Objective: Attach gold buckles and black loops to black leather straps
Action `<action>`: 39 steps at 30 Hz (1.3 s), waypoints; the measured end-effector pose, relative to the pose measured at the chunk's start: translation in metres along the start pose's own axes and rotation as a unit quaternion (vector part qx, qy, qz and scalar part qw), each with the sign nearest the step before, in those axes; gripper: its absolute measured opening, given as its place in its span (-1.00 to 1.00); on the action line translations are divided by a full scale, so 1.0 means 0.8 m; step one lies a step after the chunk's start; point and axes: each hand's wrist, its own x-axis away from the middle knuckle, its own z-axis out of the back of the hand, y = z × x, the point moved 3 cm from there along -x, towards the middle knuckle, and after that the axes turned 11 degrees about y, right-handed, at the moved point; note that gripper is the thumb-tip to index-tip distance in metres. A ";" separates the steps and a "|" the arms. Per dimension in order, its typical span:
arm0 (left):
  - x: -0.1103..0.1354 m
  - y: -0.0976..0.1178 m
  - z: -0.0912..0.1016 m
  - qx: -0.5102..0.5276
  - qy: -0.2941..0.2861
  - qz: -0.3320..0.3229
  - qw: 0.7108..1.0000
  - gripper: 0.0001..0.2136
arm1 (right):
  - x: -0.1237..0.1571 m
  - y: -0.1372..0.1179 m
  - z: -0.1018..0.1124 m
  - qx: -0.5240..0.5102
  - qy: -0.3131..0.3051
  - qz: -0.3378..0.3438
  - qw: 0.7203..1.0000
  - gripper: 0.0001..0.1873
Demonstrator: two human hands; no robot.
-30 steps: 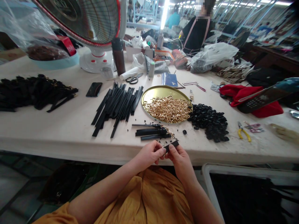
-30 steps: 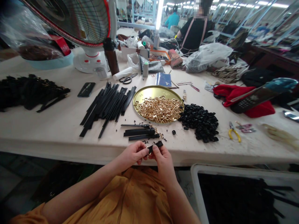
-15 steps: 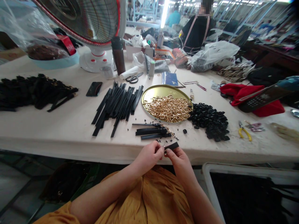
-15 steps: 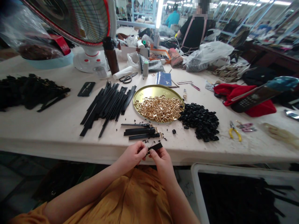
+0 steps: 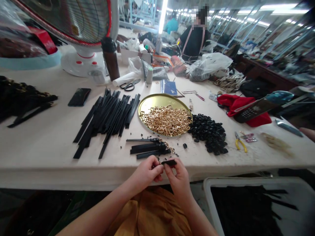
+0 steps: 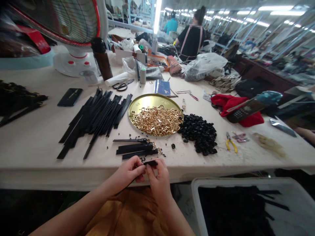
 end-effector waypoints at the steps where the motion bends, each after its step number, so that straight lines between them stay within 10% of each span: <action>1: -0.005 -0.001 0.000 -0.002 0.007 -0.001 1.000 -0.77 | -0.002 -0.002 0.001 -0.010 -0.016 0.002 1.000 -0.89; 6: -0.020 0.001 -0.009 -0.005 -0.006 -0.017 1.000 -0.75 | -0.027 0.005 0.023 -0.009 -0.099 0.000 0.995 -0.80; 10: -0.025 0.008 -0.017 -0.069 -0.034 -0.008 0.997 -0.76 | -0.078 0.050 0.060 0.160 0.030 0.007 0.987 -0.82; 14: -0.026 0.015 -0.016 -0.090 -0.006 -0.011 0.996 -0.79 | -0.119 0.085 0.066 0.281 0.019 0.029 0.959 -0.92; 19: -0.020 0.029 -0.011 -0.095 0.031 -0.055 0.994 -0.80 | -0.107 0.067 0.052 0.027 -0.021 -0.136 0.990 -0.82; 24: -0.009 0.038 -0.008 -0.086 0.088 -0.119 0.985 -0.78 | -0.054 0.025 0.024 -0.319 -0.030 -0.330 0.888 -0.73; 32: 0.020 0.047 -0.001 -0.237 0.062 -0.164 0.955 -0.78 | -0.020 0.007 0.025 -0.208 -0.027 -0.206 0.956 -0.76; 39: 0.031 0.042 -0.004 -0.165 0.035 -0.170 0.971 -0.81 | -0.002 0.015 0.018 -0.267 -0.048 -0.279 0.921 -0.73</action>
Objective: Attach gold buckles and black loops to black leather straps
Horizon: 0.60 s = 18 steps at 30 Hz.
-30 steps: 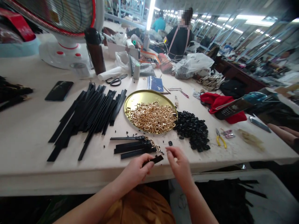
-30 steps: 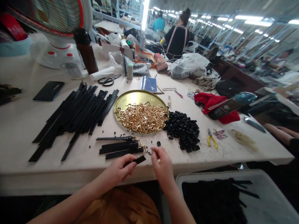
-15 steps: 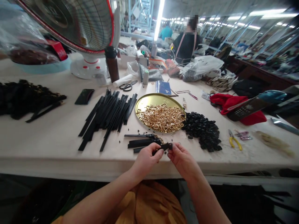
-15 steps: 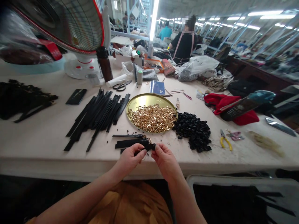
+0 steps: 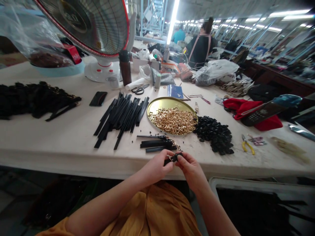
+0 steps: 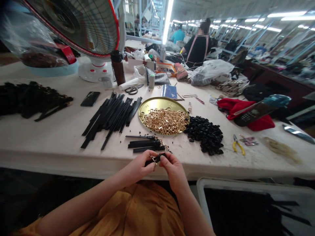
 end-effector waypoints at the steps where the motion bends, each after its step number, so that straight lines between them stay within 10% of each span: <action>1: 0.002 -0.002 -0.001 0.018 -0.006 0.001 1.000 -0.78 | 0.002 0.002 -0.001 -0.015 0.002 -0.011 1.000 -0.74; 9: -0.001 -0.013 0.005 0.044 0.026 0.042 0.998 -0.84 | 0.020 -0.002 -0.017 -0.058 -0.009 -0.002 0.998 -0.68; 18: -0.004 -0.025 0.001 -0.047 0.019 0.051 0.997 -0.77 | 0.008 0.016 -0.019 -0.052 -0.067 -0.152 0.985 -0.71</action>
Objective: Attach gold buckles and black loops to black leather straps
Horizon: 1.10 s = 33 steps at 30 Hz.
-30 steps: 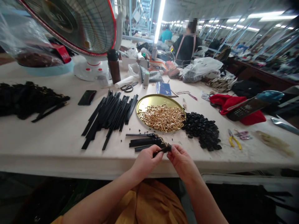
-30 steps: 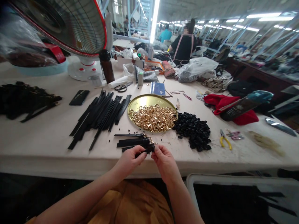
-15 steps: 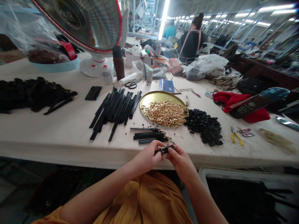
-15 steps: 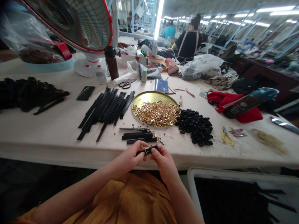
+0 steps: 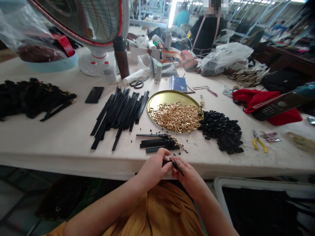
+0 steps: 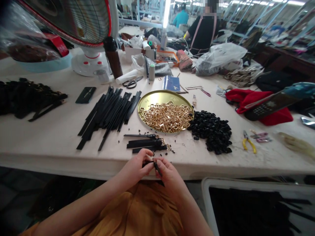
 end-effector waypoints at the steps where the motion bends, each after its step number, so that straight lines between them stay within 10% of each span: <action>1: -0.002 -0.002 0.000 -0.021 0.002 0.002 1.000 -0.75 | 0.000 0.002 -0.001 -0.004 -0.017 -0.024 1.000 -0.71; 7: -0.008 -0.009 -0.001 -0.075 -0.034 -0.002 0.997 -0.81 | -0.002 0.008 0.005 -0.028 -0.011 -0.060 0.998 -0.70; 16: 0.004 0.004 0.001 -0.033 -0.058 0.005 0.998 -0.80 | -0.004 -0.005 0.017 0.171 0.186 0.227 0.941 -0.72; 24: 0.013 -0.008 -0.004 0.019 -0.076 0.022 0.997 -0.71 | 0.007 0.000 0.018 0.226 0.141 0.217 0.939 -0.67; 33: 0.022 -0.017 -0.005 0.028 -0.097 0.054 0.993 -0.80 | 0.030 0.013 0.012 0.431 0.212 0.422 0.769 -0.77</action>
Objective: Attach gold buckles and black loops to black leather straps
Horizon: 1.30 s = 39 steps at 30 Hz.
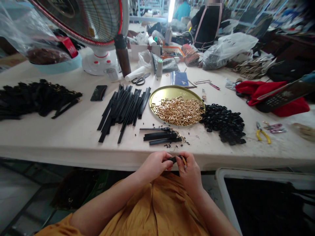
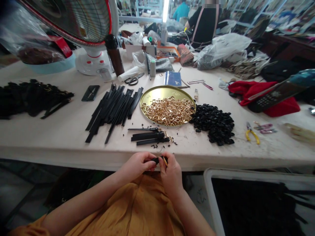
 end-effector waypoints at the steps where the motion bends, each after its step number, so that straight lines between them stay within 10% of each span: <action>1: 0.001 0.000 -0.001 0.000 -0.001 0.003 1.000 -0.79 | 0.001 -0.002 0.000 0.006 -0.006 0.023 1.000 -0.78; 14: 0.005 0.010 -0.005 -0.183 0.008 -0.076 0.980 -0.77 | 0.000 -0.005 -0.002 0.051 -0.152 0.185 0.970 -0.81; 23: -0.002 0.009 0.002 -0.034 -0.020 -0.030 0.999 -0.65 | -0.012 0.017 -0.004 -0.118 -0.138 -0.112 0.977 -0.83; 30: -0.012 0.000 -0.004 -0.003 0.040 -0.026 0.999 -0.73 | -0.006 0.017 -0.010 -0.090 -0.091 -0.114 0.985 -0.83; 39: -0.005 0.001 0.006 -0.040 -0.111 0.059 0.991 -0.74 | -0.004 0.016 -0.006 -0.092 -0.151 -0.064 0.982 -0.76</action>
